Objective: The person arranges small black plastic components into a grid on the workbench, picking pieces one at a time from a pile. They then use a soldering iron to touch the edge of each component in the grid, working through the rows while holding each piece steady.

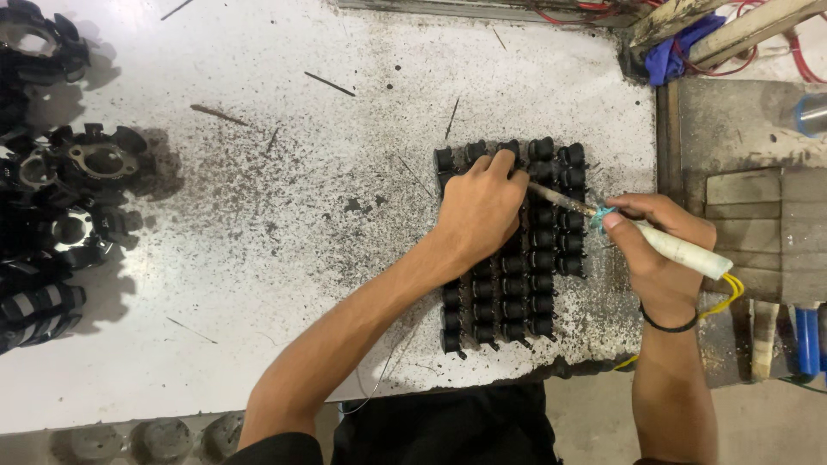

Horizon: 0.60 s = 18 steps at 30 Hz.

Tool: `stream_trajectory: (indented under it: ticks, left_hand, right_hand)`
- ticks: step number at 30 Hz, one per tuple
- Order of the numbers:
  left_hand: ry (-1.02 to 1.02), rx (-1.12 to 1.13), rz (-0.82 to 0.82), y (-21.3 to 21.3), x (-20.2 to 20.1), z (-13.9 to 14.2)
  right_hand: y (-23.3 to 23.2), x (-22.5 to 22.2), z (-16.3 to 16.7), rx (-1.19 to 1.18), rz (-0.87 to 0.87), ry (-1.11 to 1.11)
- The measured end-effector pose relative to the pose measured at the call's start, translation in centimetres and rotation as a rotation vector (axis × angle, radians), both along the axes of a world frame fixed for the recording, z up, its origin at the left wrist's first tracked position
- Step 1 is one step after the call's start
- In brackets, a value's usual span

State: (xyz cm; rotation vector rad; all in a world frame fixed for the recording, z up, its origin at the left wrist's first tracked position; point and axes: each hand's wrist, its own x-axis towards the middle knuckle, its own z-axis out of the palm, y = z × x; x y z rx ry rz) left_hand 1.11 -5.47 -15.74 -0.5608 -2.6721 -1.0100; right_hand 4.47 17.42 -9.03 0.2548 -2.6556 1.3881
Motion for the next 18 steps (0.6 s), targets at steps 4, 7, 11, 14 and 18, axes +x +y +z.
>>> stream_trajectory:
  ticks: [4, 7, 11, 14, 18]
  left_hand:
    - [0.005, 0.004, 0.018, 0.3, 0.0, -0.2]
    - [-0.007, 0.013, 0.0, 0.5, 0.0, -0.5]
    - [-0.02, 0.014, -0.013, 0.9, -0.1, -0.4]
    - [-0.035, 0.009, -0.011, 0.7, 0.1, 0.9]
    - [-0.144, -0.017, -0.018, -0.5, 1.0, 4.4]
  right_hand:
    - [-0.2, 0.0, 0.5, 0.047, 0.005, 0.012]
    - [-0.3, -0.1, 0.7, 0.078, 0.014, 0.021]
    - [-0.3, 0.1, 0.8, 0.061, 0.033, 0.045]
    - [0.1, 0.3, 1.2, 0.076, 0.037, 0.031]
    - [0.7, 0.5, 1.7, 0.001, 0.015, 0.016]
